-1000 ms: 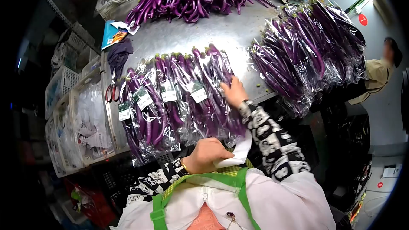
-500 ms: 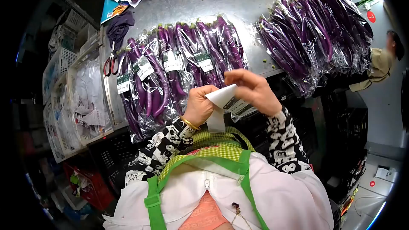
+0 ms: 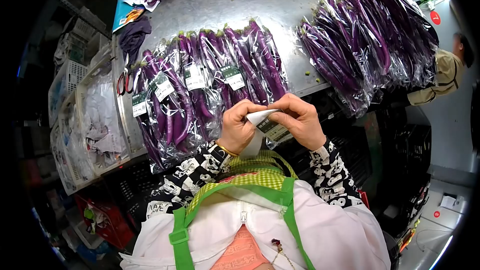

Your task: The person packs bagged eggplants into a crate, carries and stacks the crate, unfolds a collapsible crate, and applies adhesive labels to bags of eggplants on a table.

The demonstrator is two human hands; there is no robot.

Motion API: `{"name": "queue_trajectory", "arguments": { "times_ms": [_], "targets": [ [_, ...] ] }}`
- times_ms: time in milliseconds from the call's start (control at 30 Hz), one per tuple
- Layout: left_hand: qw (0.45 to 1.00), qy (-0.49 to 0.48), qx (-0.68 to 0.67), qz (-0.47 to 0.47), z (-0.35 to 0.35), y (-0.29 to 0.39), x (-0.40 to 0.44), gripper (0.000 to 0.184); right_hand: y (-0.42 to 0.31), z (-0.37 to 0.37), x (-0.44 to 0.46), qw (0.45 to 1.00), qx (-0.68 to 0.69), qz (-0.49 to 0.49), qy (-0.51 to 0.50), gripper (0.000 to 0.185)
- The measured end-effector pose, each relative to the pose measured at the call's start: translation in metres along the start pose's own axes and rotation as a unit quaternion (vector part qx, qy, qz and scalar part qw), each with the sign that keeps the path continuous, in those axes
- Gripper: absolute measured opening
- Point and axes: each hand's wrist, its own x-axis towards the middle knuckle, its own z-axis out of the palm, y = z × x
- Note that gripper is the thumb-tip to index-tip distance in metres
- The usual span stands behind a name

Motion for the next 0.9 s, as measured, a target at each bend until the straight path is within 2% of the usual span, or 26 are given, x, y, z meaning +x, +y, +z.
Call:
{"name": "queue_trajectory", "arguments": {
  "times_ms": [33, 67, 100, 167, 200, 300, 333, 400, 433, 467, 500, 533, 567, 600, 633, 667, 733, 767, 800, 833, 867, 900],
  "targets": [
    [0.994, 0.014, -0.071, -0.077, 0.005, 0.004, 0.0, 0.007, -0.001, -0.002, 0.001, 0.999, -0.04, -0.032, 0.011, 0.014],
    [0.995, 0.015, -0.07, -0.076, 0.007, 0.001, -0.001, 0.007, -0.002, -0.003, 0.003, 0.995, -0.079, -0.064, 0.023, 0.013],
    [0.99, 0.017, -0.091, -0.107, 0.01, -0.006, -0.002, 0.007, 0.002, -0.004, 0.005, 0.994, -0.063, -0.08, 0.028, 0.013],
    [0.98, 0.024, -0.111, -0.166, 0.013, -0.012, -0.002, 0.008, 0.006, -0.006, 0.009, 0.993, -0.073, -0.084, 0.034, 0.013],
    [0.98, 0.024, -0.11, -0.164, 0.012, -0.017, -0.003, 0.008, 0.009, -0.007, 0.013, 0.992, -0.084, -0.086, 0.04, 0.013],
    [0.967, -0.062, 0.003, -0.247, 0.006, -0.016, 0.001, 0.01, 0.016, -0.013, 0.031, 0.99, -0.081, -0.088, 0.08, 0.009],
    [0.958, -0.109, 0.07, -0.255, 0.003, -0.017, 0.003, 0.018, 0.018, -0.017, 0.04, 0.988, -0.072, -0.09, 0.107, 0.008],
    [0.917, -0.208, 0.182, -0.288, -0.008, -0.011, 0.004, 0.026, 0.023, -0.022, 0.06, 0.991, -0.007, -0.023, 0.132, 0.007],
    [0.9, -0.241, 0.23, -0.28, -0.012, -0.011, 0.001, 0.028, 0.026, -0.023, 0.072, 0.991, 0.003, -0.014, 0.134, 0.007],
    [0.875, -0.285, 0.305, -0.244, -0.016, -0.011, -0.001, 0.021, 0.032, -0.022, 0.084, 0.99, 0.013, -0.004, 0.137, 0.008],
    [0.864, -0.298, 0.338, -0.225, -0.018, -0.007, -0.005, 0.017, 0.043, -0.022, 0.099, 0.991, -0.027, -0.024, 0.128, 0.01],
    [0.851, -0.315, 0.368, -0.202, -0.018, 0.001, -0.006, 0.014, 0.067, -0.021, 0.113, 0.992, -0.065, 0.009, 0.106, 0.019],
    [0.872, -0.273, 0.375, -0.159, -0.017, 0.006, -0.009, 0.012, 0.081, -0.016, 0.123, 0.964, -0.237, 0.012, 0.123, 0.027],
    [0.89, -0.23, 0.377, -0.115, -0.014, 0.009, -0.013, 0.011, 0.091, -0.017, 0.131, 0.905, -0.402, 0.019, 0.135, 0.035],
    [0.921, -0.158, 0.353, -0.053, -0.011, 0.01, -0.015, 0.013, 0.097, -0.023, 0.134, 0.896, -0.419, 0.023, 0.144, 0.044],
    [0.924, -0.13, 0.359, 0.017, -0.013, 0.012, -0.013, 0.013, 0.101, -0.03, 0.139, 0.887, -0.434, 0.025, 0.152, 0.054],
    [0.929, -0.099, 0.347, 0.08, -0.022, 0.016, -0.009, 0.014, 0.097, -0.057, 0.145, 0.849, -0.494, 0.046, 0.181, 0.075],
    [0.932, -0.097, 0.333, 0.104, -0.026, 0.015, -0.009, 0.015, 0.105, -0.077, 0.142, 0.8, -0.553, 0.017, 0.232, 0.082],
    [0.933, -0.095, 0.332, 0.104, -0.026, 0.014, -0.008, 0.015, 0.109, -0.107, 0.14, 0.789, -0.572, 0.03, 0.223, 0.087],
    [0.948, -0.099, 0.278, 0.115, -0.027, 0.013, -0.008, 0.015, 0.106, -0.13, 0.132, 0.757, -0.607, 0.07, 0.23, 0.091],
    [0.961, -0.102, 0.223, 0.127, -0.027, 0.012, -0.007, 0.015, 0.102, -0.151, 0.127, 0.723, -0.638, 0.165, 0.209, 0.093],
    [0.97, -0.121, 0.182, 0.106, -0.028, 0.013, -0.009, 0.012, 0.101, -0.175, 0.125, 0.719, -0.618, 0.272, 0.166, 0.094]
  ]
}}
